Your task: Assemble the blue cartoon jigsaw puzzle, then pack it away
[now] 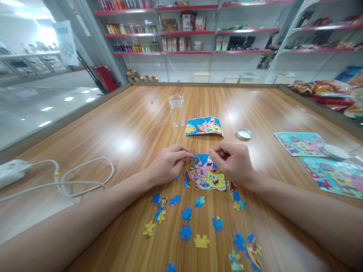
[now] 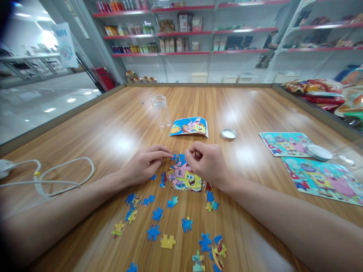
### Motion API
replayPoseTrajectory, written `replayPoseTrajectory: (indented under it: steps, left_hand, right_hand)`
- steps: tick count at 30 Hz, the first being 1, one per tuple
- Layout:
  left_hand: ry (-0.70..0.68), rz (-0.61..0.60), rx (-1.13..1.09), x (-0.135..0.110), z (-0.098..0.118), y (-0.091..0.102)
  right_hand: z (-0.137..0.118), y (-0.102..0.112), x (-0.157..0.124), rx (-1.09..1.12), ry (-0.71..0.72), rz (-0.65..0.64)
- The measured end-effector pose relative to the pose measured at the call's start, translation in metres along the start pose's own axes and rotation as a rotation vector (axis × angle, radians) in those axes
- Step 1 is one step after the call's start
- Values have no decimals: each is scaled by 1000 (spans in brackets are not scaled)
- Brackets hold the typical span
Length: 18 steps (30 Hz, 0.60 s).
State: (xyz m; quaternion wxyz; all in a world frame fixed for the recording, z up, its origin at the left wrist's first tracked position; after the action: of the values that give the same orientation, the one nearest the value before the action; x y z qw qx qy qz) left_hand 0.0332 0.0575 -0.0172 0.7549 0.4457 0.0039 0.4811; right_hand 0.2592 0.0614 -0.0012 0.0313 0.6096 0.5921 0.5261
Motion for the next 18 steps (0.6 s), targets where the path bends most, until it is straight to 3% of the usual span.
replayPoseTrajectory:
  steps: [4,7,11,18]
  left_hand:
    - [-88,-36,79,-2,-3,-2]
    - [-119,-71,102,-2,-5,-2]
    - [-121,-69,118,-3,-7,-1]
    - [-73,-79,77,-3,-5,-2]
  right_hand:
    - [1,0,-1,-38,9,-26]
    - [1,-3,-2,-177,42,-156]
    - [1,-8,-3,-357,80,-314]
    - [-1,-7,-1,-388,94,-386]
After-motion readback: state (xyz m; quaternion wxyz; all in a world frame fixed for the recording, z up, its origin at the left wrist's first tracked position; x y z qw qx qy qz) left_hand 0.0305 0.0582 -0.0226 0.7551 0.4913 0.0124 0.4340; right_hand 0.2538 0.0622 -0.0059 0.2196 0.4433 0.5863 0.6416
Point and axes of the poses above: each hand's wrist, its own x-axis towards the middle knuckle, its own y-axis out of the back of the hand, z = x × y, the point moved 2 cm from there along x, towards the middle knuckle, and after that the axes turned 10 degrees about -x, right-handed, at the moved point
